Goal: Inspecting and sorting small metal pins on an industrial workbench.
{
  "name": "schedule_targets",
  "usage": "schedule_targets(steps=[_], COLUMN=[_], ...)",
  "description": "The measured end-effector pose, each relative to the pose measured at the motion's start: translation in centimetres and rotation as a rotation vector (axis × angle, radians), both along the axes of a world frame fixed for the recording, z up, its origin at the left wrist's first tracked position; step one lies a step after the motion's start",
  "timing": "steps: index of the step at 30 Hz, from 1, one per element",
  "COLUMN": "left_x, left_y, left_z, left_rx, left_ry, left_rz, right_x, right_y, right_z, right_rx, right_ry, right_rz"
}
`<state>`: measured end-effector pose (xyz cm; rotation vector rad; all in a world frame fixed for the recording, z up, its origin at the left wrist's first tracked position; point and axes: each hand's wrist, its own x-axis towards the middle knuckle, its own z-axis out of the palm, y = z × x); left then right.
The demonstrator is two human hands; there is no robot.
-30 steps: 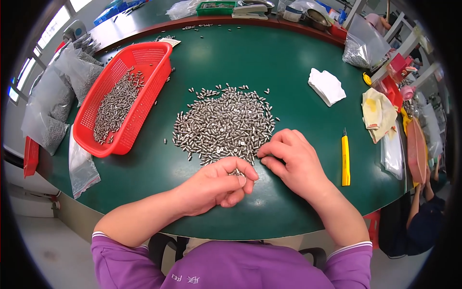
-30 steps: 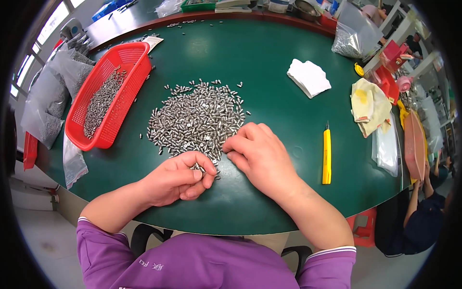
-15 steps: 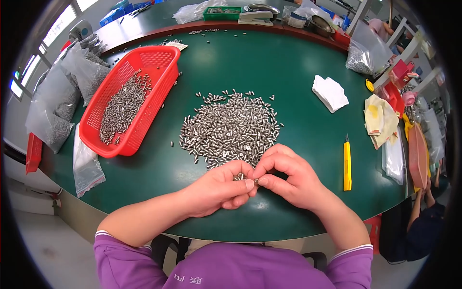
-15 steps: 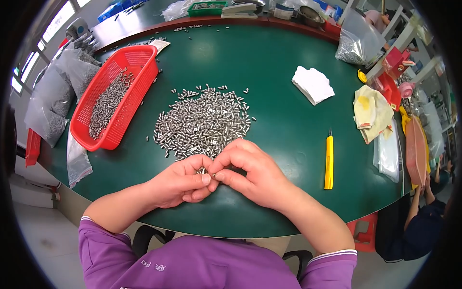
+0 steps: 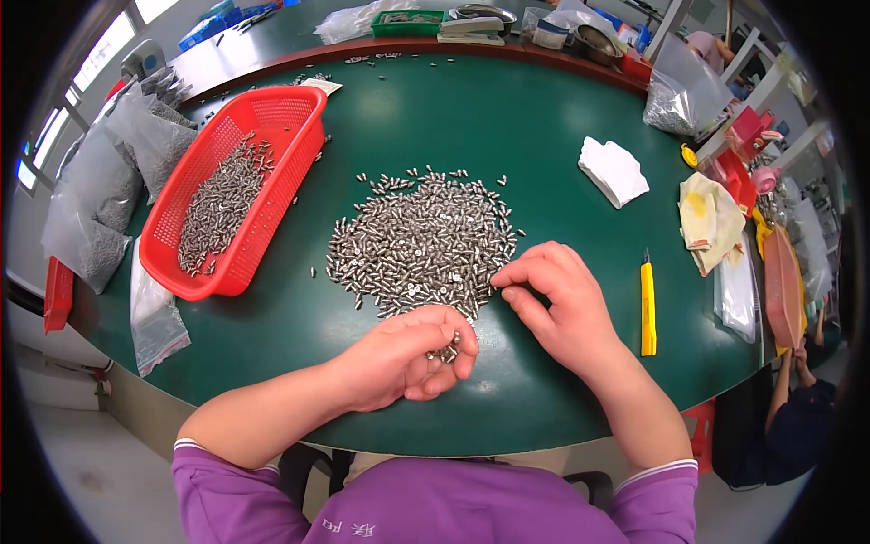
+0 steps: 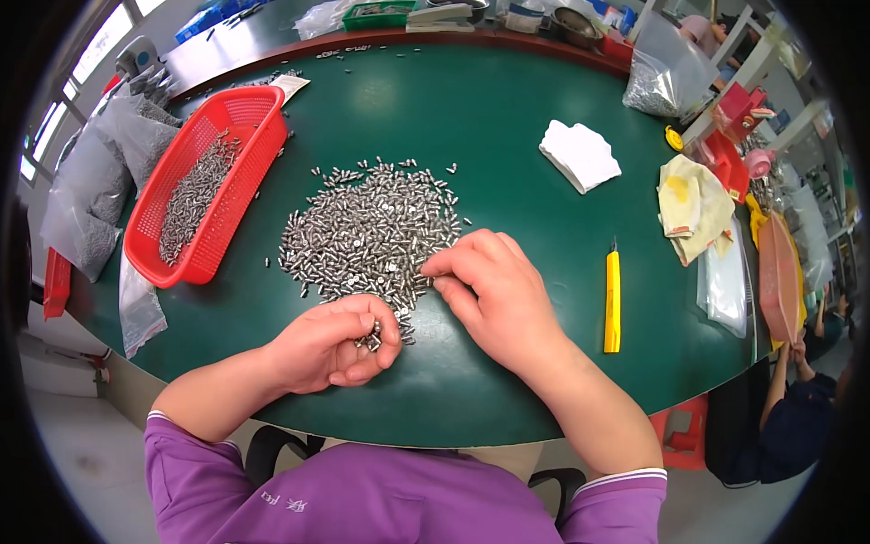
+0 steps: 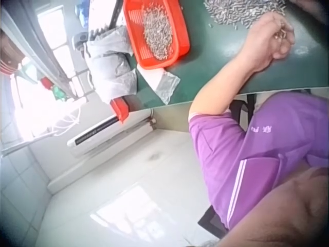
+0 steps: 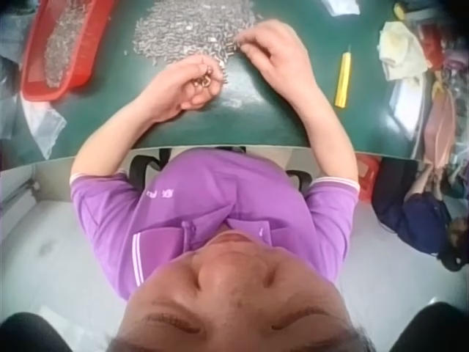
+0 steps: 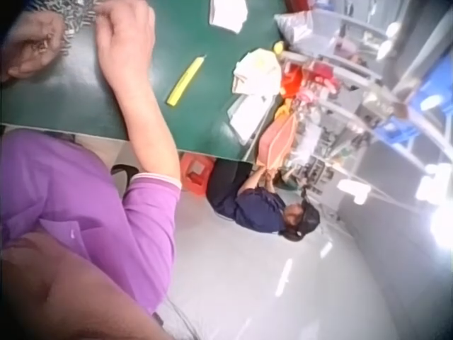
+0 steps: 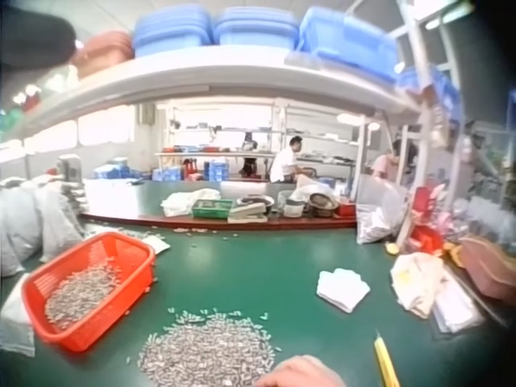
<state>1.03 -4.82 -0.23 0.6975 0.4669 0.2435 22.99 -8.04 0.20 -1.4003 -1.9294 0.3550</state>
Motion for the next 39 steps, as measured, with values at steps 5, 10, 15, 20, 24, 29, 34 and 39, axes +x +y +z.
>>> schedule_targets(steps=[5,10,15,20,24,29,34,39], left_x=[0.1,0.0,0.2,0.1,0.3,0.2,0.4,0.3], left_y=[0.0,0.0,-0.1,-0.1,-0.2,-0.1,-0.3,-0.6], left_z=[0.2,-0.9,-0.8,-0.6,-0.5,-0.1,-0.1,-0.1], left_rx=[-0.008,0.037,0.035,0.044,0.053,0.034,0.08,0.123], left_ry=[0.019,-0.048,-0.053,-0.046,-0.019,-0.019,0.04,0.067], left_rz=[0.019,0.045,0.082,0.08,0.084,0.084,0.015,0.015], right_x=[-0.3,-0.4,-0.6,-0.6,-0.7,-0.8,-0.7,-1.3], right_y=[-0.3,-0.4,-0.5,-0.6,-0.7,-0.7,-0.9,-0.9], right_z=[0.0,0.0,-0.2,0.0,0.3,0.1,0.9,0.9], right_rx=[-0.065,-0.07,-0.081,-0.069,-0.133,-0.172,-0.324,-0.229], right_ry=[-0.092,-0.153,-0.177,-0.185,-0.131,-0.152,0.283,0.27], right_rz=[0.036,0.079,0.079,0.081,0.083,0.091,0.215,0.307])
